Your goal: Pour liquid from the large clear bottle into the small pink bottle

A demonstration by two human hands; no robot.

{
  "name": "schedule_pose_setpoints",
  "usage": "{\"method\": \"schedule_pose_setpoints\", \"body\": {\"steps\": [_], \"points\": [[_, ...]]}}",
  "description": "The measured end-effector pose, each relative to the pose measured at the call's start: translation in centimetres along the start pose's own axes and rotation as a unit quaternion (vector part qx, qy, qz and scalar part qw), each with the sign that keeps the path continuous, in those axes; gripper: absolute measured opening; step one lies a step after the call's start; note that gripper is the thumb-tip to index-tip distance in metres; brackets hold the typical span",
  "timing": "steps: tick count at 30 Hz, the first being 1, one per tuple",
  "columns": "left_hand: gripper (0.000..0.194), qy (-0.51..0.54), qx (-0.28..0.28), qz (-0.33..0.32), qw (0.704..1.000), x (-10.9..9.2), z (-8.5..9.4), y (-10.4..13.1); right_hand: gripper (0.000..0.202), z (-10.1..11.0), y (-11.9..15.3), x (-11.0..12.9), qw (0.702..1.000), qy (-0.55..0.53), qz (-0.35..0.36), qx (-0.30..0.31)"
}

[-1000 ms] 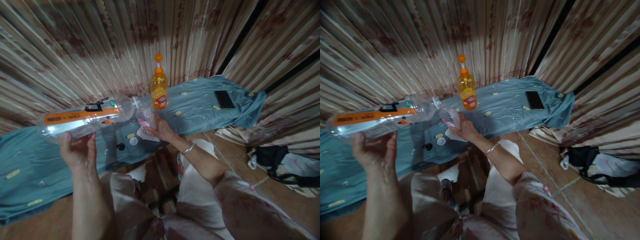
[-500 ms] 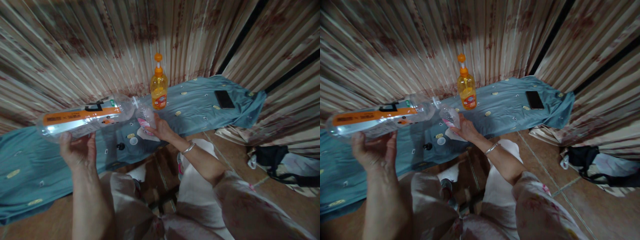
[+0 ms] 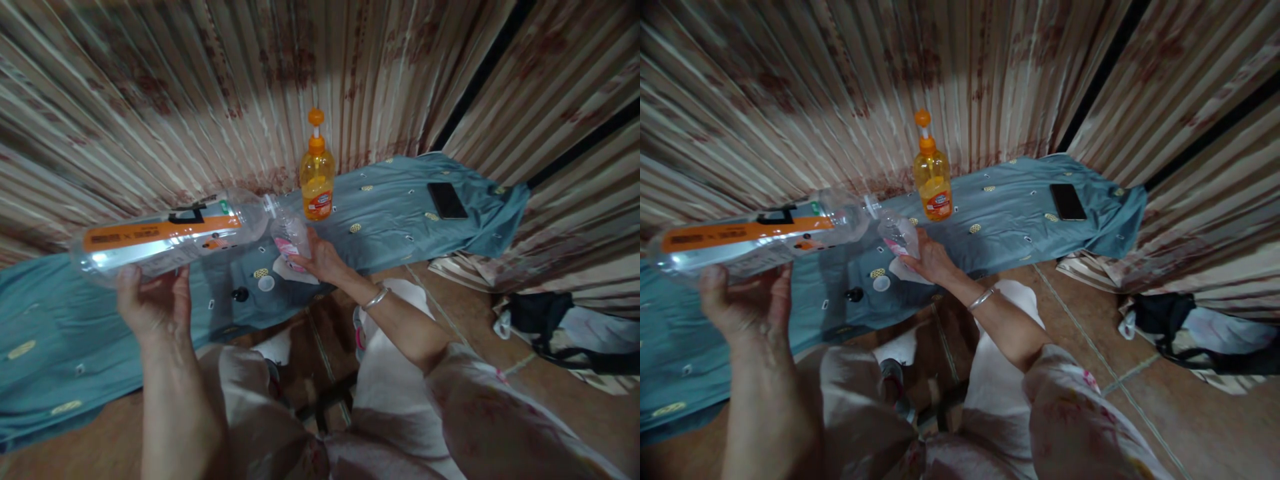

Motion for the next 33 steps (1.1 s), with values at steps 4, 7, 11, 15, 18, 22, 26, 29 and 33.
{"method": "schedule_pose_setpoints", "body": {"steps": [4, 7, 11, 15, 18, 22, 26, 29, 33], "points": [[0.022, -0.024, 0.031, -0.002, 0.999, -0.11, 0.09, 0.02, 0.057, 0.13, 0.05, 0.16, 1.000, 0.002, -0.004, 0.005], [0.023, -0.017, 0.030, -0.004, 0.999, -0.19, -0.03, 0.08, 0.058, 0.00, 0.04, 0.04, 1.000, 0.005, -0.002, -0.001], [0.025, -0.021, 0.022, -0.001, 1.000, -0.27, -0.16, 0.12, 0.058, -0.20, -0.02, -0.08, 1.000, 0.009, 0.003, -0.001], [0.025, -0.008, 0.014, -0.009, 1.000, -0.19, -0.04, 0.03, 0.056, -0.12, -0.05, 0.00, 1.000, 0.006, 0.002, -0.001], [0.021, -0.015, 0.020, -0.009, 1.000, -0.04, 0.10, -0.08, 0.055, 0.04, 0.02, 0.05, 1.000, -0.003, 0.002, -0.001], [0.019, -0.020, 0.032, -0.011, 0.999, -0.09, 0.07, -0.06, 0.057, 0.08, 0.10, -0.01, 1.000, -0.017, 0.008, -0.005], [0.021, -0.010, 0.024, -0.013, 1.000, -0.27, 0.03, 0.08, 0.058, -0.09, 0.04, -0.12, 1.000, -0.010, 0.003, -0.010], [0.021, -0.007, 0.018, -0.004, 1.000, -0.13, 0.04, 0.12, 0.056, -0.07, 0.00, -0.05, 1.000, -0.008, 0.000, -0.010], [0.022, 0.013, 0.002, -0.014, 1.000, -0.02, -0.07, 0.12, 0.058, 0.20, 0.09, 0.19, 1.000, -0.014, 0.002, -0.004]]}}
Point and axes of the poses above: each hand's wrist, its own y-axis away from the middle knuckle, its own z-axis out of the back of the hand, x = y × z, the point moved 2 cm from there along -y, towards the middle knuckle, and after that the axes turned 5 degrees about -x, right-handed, at the moved point
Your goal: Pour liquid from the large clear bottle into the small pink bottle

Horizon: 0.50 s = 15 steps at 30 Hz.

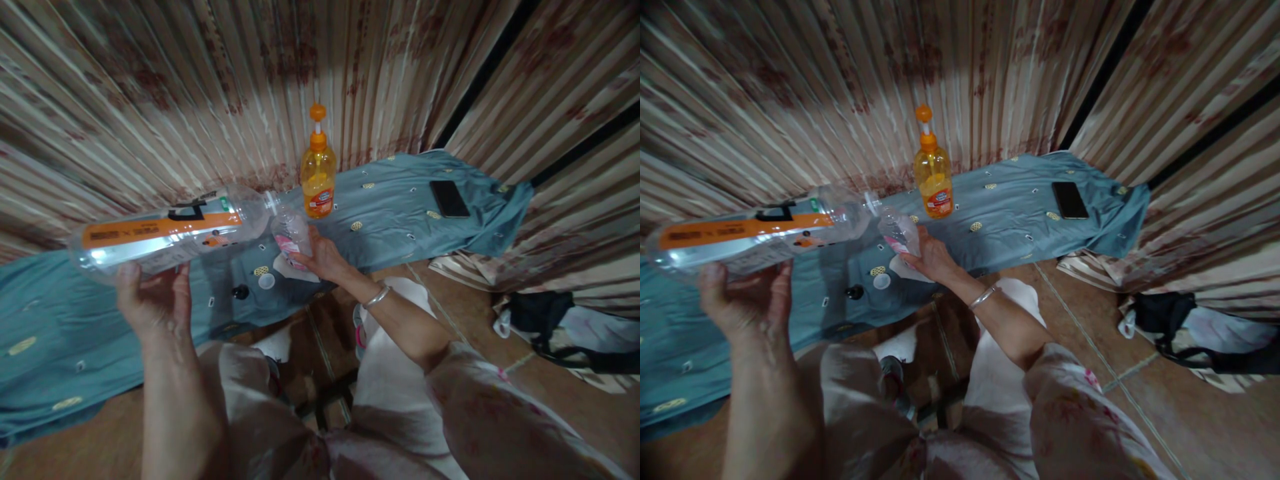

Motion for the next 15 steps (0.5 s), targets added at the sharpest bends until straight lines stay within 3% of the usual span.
{"method": "schedule_pose_setpoints", "body": {"steps": [5, 15], "points": [[0.027, -0.012, 0.010, 0.018, 1.000, -0.11, -0.05, 0.04, 0.059, 0.02, 0.06, 0.14, 1.000, 0.010, -0.015, 0.013], [0.022, -0.043, 0.031, -0.005, 0.999, -0.15, 0.22, -0.02, 0.058, -0.21, -0.07, -0.24, 1.000, 0.011, -0.002, 0.006]]}}
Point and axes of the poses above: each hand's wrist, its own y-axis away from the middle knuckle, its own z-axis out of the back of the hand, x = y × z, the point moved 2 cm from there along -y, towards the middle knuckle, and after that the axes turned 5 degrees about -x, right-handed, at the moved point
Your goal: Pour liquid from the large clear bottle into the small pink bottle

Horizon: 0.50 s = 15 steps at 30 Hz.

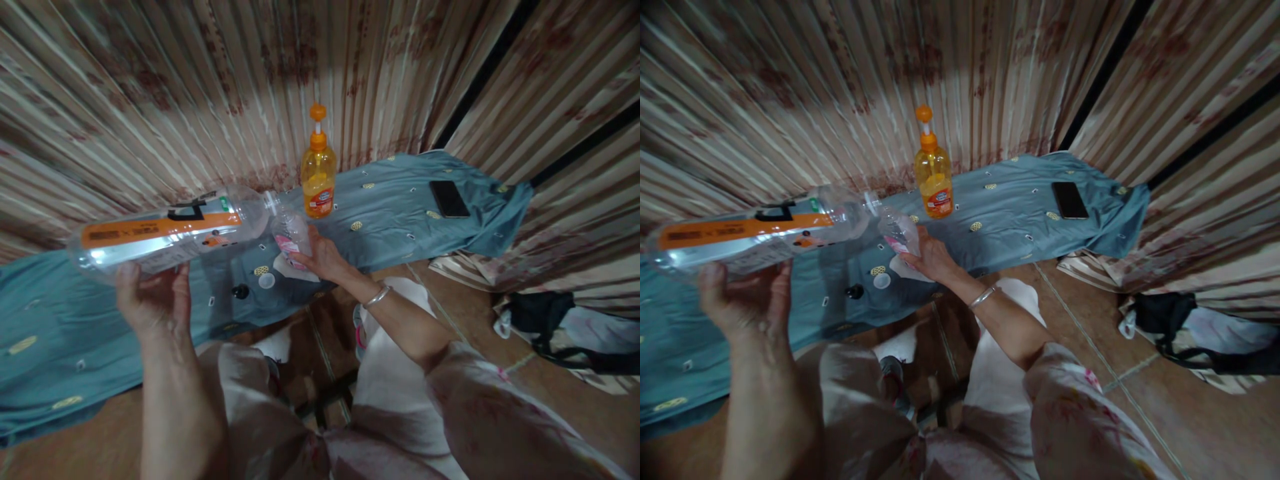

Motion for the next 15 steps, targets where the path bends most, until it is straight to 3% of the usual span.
{"method": "schedule_pose_setpoints", "body": {"steps": [8, 12, 14, 15], "points": [[0.026, 0.024, -0.018, 0.023, 0.999, -0.02, -0.07, 0.12, 0.057, 0.12, 0.00, 0.20, 1.000, -0.003, -0.003, 0.003], [0.027, 0.057, -0.065, 0.005, 0.996, 0.10, 0.05, -0.07, 0.057, 0.18, 0.09, 0.14, 1.000, -0.002, 0.002, 0.000], [0.028, 0.059, -0.044, 0.024, 0.997, 0.18, -0.03, -0.14, 0.057, 0.13, 0.09, 0.09, 1.000, -0.004, 0.011, -0.004], [0.027, 0.071, -0.071, 0.009, 0.995, 0.11, 0.10, -0.15, 0.056, 0.08, 0.08, 0.07, 1.000, -0.005, 0.015, -0.005]]}}
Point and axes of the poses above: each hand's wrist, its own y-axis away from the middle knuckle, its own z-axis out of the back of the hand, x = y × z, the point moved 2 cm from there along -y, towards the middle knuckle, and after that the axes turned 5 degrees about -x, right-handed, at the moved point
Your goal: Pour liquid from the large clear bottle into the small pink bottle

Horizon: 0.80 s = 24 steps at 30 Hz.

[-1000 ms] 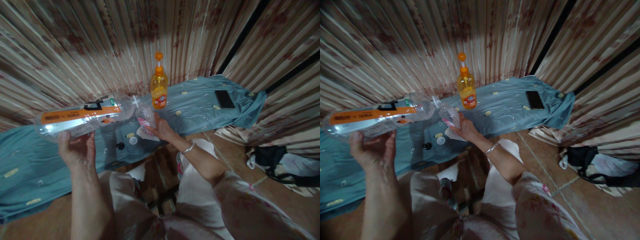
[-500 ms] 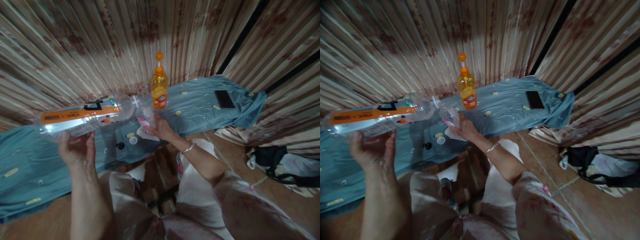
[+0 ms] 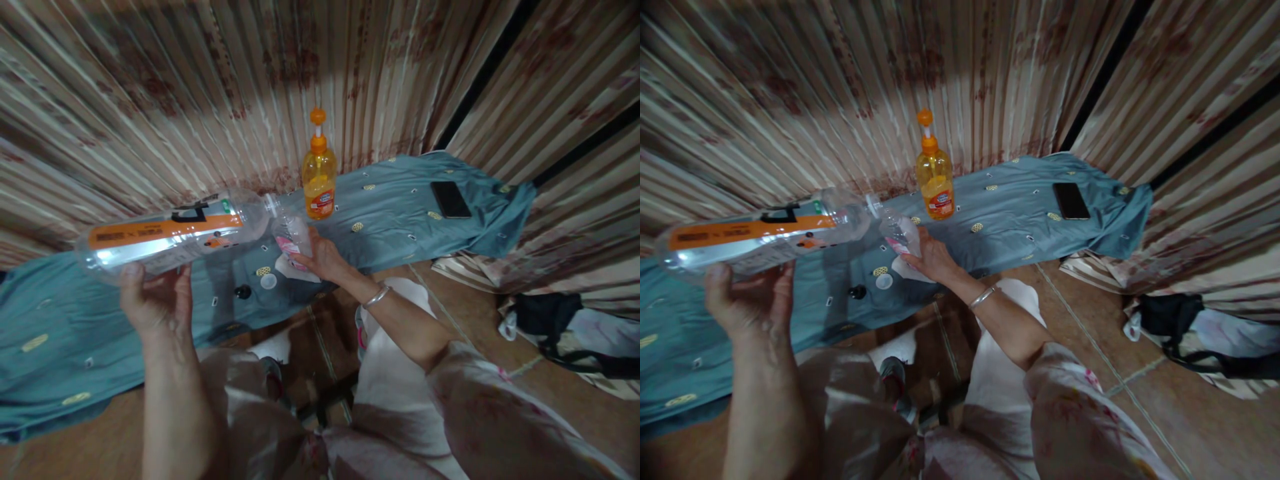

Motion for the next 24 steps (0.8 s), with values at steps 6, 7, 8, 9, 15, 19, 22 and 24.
{"method": "schedule_pose_setpoints", "body": {"steps": [6, 7, 8, 9, 15, 19, 22, 24], "points": [[0.033, 0.006, 0.028, 0.043, 0.999, 0.2, 0.2, 0.0, 0.055, -0.4, -0.2, -0.2, 1.000, 0.013, -0.001, -0.009], [0.033, 0.007, 0.029, 0.044, 0.999, 0.3, 0.2, -0.1, 0.055, -0.5, -0.2, -0.3, 1.000, 0.014, -0.002, -0.010], [0.033, 0.007, 0.033, 0.048, 0.998, 0.4, 0.2, -0.1, 0.055, -0.5, -0.2, -0.4, 1.000, 0.014, -0.001, -0.010], [0.032, 0.013, 0.028, 0.044, 0.999, 0.4, 0.3, -0.2, 0.054, -0.6, -0.3, -0.4, 1.000, 0.012, 0.001, -0.009], [0.032, 0.000, 0.048, 0.058, 0.997, 0.3, 0.3, -1.1, 0.055, -0.5, -0.3, -0.7, 1.000, 0.000, 0.007, -0.011], [0.029, 0.009, 0.035, 0.040, 0.999, 0.6, 0.4, -1.4, 0.055, -0.5, -0.4, -0.5, 1.000, 0.009, 0.000, -0.006], [0.031, 0.005, 0.048, 0.059, 0.997, 1.0, 0.3, -1.2, 0.054, -0.5, -0.4, -0.5, 1.000, 0.017, -0.006, -0.012], [0.033, 0.013, 0.039, 0.061, 0.997, 1.1, 0.1, -1.0, 0.054, -0.6, -0.4, -0.6, 1.000, 0.015, -0.003, -0.021]]}}
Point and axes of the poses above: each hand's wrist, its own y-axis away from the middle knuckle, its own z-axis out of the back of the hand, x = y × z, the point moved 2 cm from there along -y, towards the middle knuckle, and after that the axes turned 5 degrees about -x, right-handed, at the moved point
